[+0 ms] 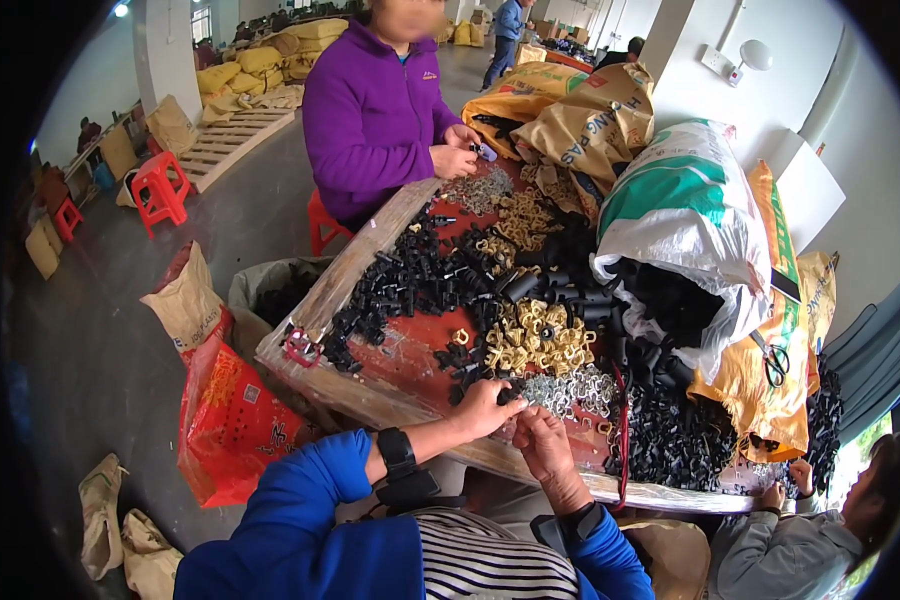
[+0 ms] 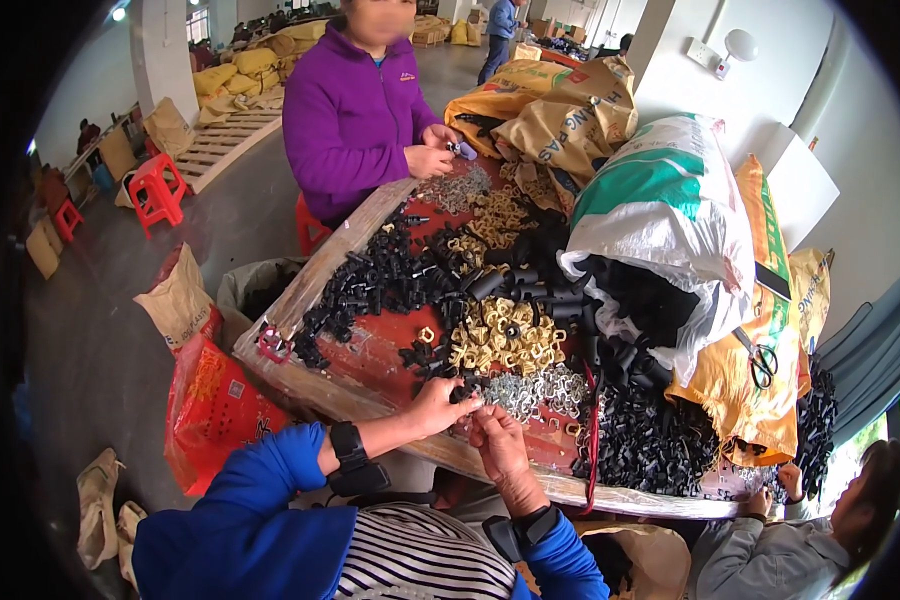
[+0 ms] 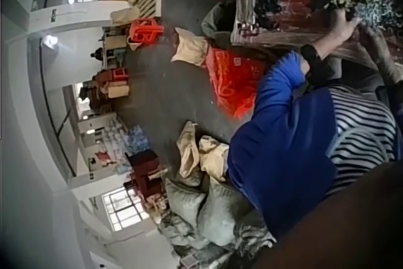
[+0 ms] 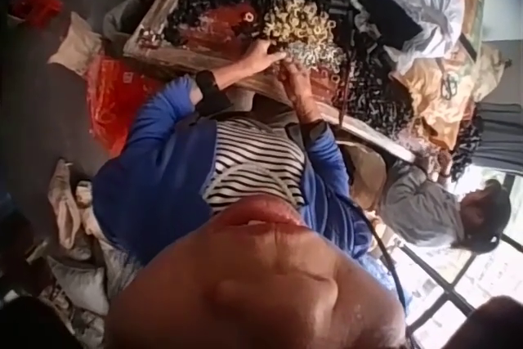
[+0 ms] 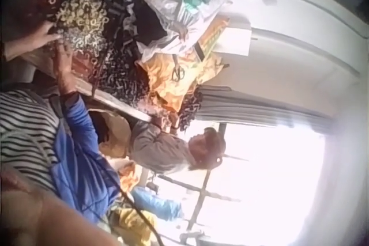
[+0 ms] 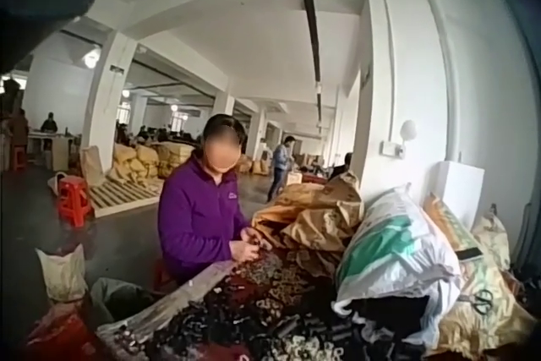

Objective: The person assembles components by hand, picking up a black plastic part and a small metal piece from the table. They fit the metal piece into the plastic part, then pick up and attach a small white plastic clip before placing the completed assembly back onto the table.

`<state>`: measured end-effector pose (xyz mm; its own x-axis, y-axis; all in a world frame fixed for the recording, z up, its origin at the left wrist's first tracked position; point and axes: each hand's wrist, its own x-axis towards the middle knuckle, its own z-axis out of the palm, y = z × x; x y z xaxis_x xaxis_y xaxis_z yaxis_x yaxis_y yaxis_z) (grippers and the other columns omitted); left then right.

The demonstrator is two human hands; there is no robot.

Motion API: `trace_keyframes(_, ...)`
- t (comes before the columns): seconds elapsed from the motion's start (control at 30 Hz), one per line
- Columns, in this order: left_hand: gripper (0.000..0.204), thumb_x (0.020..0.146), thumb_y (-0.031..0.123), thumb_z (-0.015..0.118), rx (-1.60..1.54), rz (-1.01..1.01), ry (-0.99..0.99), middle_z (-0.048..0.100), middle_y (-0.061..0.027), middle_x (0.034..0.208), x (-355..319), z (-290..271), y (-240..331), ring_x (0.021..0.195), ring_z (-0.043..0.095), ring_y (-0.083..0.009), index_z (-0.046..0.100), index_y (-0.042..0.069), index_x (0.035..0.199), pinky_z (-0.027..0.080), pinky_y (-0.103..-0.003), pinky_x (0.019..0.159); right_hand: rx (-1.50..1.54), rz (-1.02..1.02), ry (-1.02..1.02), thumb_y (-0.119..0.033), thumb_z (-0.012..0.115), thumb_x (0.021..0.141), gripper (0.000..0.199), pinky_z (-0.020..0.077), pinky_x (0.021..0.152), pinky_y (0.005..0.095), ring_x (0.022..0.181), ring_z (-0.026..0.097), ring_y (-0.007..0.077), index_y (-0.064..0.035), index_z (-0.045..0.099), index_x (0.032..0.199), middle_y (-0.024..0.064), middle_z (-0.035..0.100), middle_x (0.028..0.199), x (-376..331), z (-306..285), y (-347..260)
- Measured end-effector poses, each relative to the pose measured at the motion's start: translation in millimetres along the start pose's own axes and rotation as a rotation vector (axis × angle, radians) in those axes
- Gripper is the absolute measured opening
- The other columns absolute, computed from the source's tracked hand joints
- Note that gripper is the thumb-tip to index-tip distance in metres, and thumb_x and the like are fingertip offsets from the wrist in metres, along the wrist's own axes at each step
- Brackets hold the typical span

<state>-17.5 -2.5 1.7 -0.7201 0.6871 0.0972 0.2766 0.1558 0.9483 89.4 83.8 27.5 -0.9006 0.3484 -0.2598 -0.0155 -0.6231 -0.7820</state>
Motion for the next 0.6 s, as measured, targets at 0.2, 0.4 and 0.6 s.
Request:
trace_keyframes(0.2,0.040,0.065,0.029,0.062,-0.063,-0.009,0.019,0.056,-0.0224,0.071,-1,8,-11,0.069,0.057,-0.0289,0.054,-0.006,0.084,0.043,-0.033,0.062,-0.320,-0.114,-0.016,-0.012,0.048,0.080,0.013,0.0301,0.044,0.0184,0.047,0.036,0.0056,-0.0043,0.049,0.070,-0.0021,0.044,0.056,1,-9,4)
trace_keyframes(0.4,0.041,0.064,0.030,0.062,0.098,-0.040,0.082,0.056,-0.0222,0.071,6,-4,-3,0.069,0.056,-0.0309,0.054,-0.005,0.084,0.043,-0.035,0.063,-0.565,-0.137,-0.049,-0.012,0.047,0.080,0.014,0.0325,0.045,0.0183,0.048,0.039,0.0048,-0.0026,0.049,0.070,-0.0012,0.046,0.057,5,-15,-1)
trace_keyframes(0.6,0.039,0.065,0.029,0.062,0.121,0.040,0.033,0.056,-0.0210,0.069,14,-6,-8,0.066,0.056,-0.0296,0.054,-0.005,0.081,0.043,-0.034,0.061,-0.529,-0.097,0.002,-0.013,0.047,0.079,0.014,0.0302,0.044,0.0186,0.047,0.037,0.0051,-0.0032,0.048,0.070,-0.0018,0.044,0.056,14,-16,-4)
